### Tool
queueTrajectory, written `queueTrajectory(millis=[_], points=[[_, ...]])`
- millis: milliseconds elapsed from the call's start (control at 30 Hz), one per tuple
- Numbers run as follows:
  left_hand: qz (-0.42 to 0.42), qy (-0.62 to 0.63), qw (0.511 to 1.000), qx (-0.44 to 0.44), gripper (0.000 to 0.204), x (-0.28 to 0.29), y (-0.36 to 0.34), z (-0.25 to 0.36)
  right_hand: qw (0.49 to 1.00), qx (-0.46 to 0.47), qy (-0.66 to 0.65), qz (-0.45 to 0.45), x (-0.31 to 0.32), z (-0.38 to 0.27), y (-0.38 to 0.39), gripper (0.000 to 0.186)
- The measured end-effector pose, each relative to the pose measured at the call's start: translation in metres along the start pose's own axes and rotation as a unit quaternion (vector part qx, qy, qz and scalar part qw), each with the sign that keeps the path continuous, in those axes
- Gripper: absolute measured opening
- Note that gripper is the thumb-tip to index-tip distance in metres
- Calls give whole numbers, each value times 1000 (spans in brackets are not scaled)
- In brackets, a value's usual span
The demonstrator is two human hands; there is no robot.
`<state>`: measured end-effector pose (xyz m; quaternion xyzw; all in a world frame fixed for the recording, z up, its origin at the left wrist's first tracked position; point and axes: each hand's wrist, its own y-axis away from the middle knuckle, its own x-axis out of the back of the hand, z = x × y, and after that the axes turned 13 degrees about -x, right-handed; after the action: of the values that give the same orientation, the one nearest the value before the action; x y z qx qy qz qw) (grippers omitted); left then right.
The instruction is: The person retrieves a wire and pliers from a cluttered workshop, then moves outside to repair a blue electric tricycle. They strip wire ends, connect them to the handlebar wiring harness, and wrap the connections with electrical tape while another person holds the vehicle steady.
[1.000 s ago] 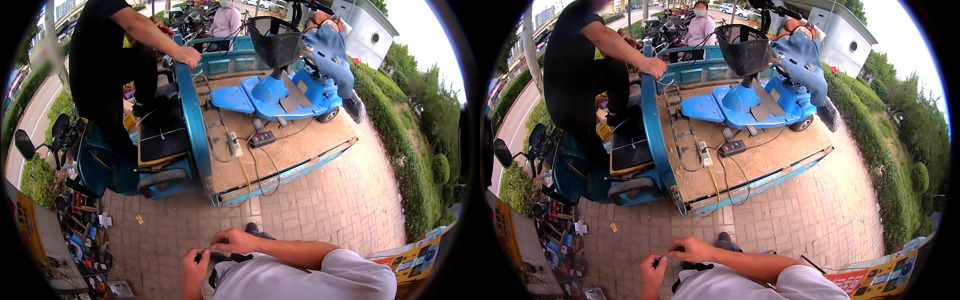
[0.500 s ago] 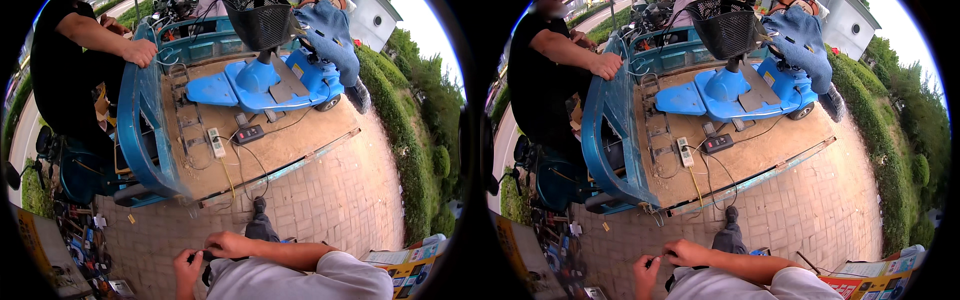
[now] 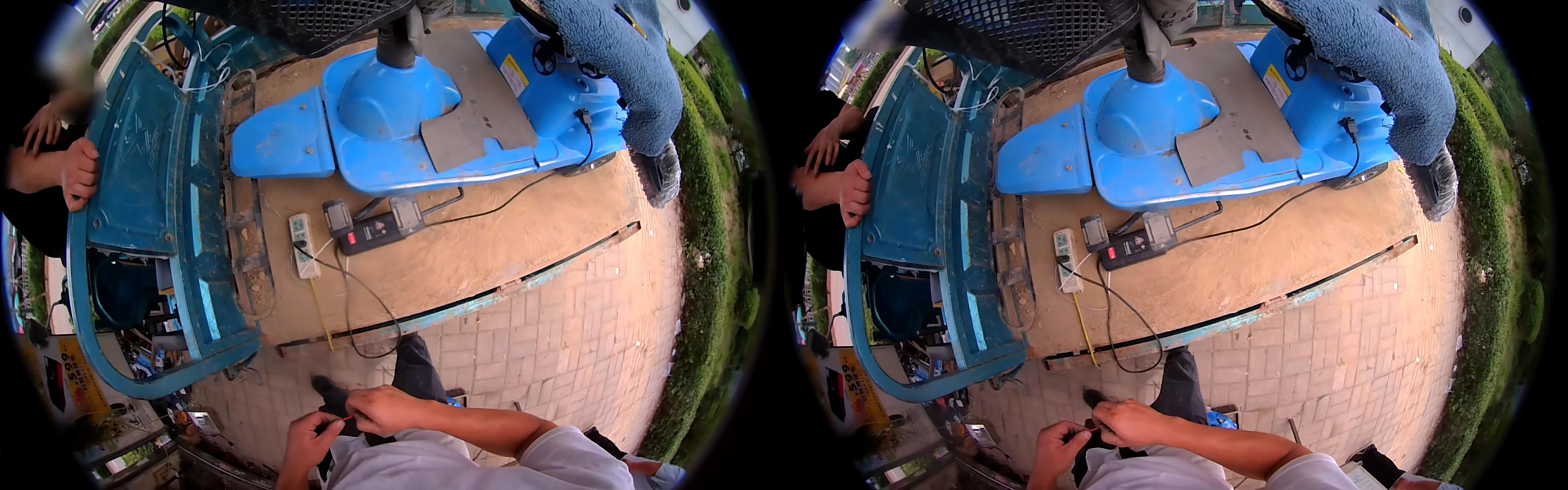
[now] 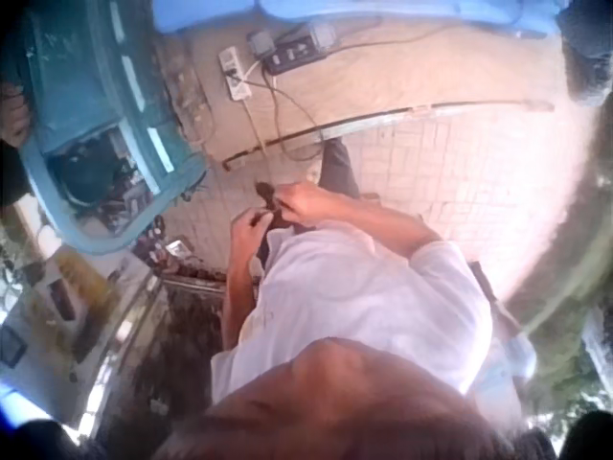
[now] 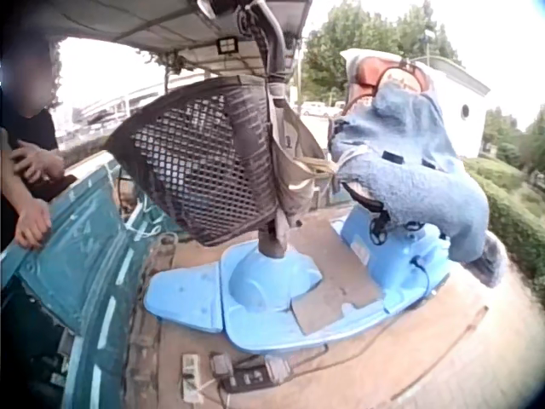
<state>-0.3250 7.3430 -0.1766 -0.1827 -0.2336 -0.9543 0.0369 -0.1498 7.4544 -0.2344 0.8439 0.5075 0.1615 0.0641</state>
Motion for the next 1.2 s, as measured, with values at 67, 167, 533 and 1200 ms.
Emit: queueTrajectory(millis=[67,167,533,1200], points=[[28,-29,999,16,11,-5,-3,4,999,-31,14,14,28,9,5,14],[80,14,995,55,12,-7,-12,22,997,-54,3,51,70,25,5,17],[173,165,971,22,14,-31,21,33,988,95,-33,-119,45,-27,-18,13],[493,250,827,-103,22,14,243,-137,900,169,141,-375,-241,-164,-56,9]])
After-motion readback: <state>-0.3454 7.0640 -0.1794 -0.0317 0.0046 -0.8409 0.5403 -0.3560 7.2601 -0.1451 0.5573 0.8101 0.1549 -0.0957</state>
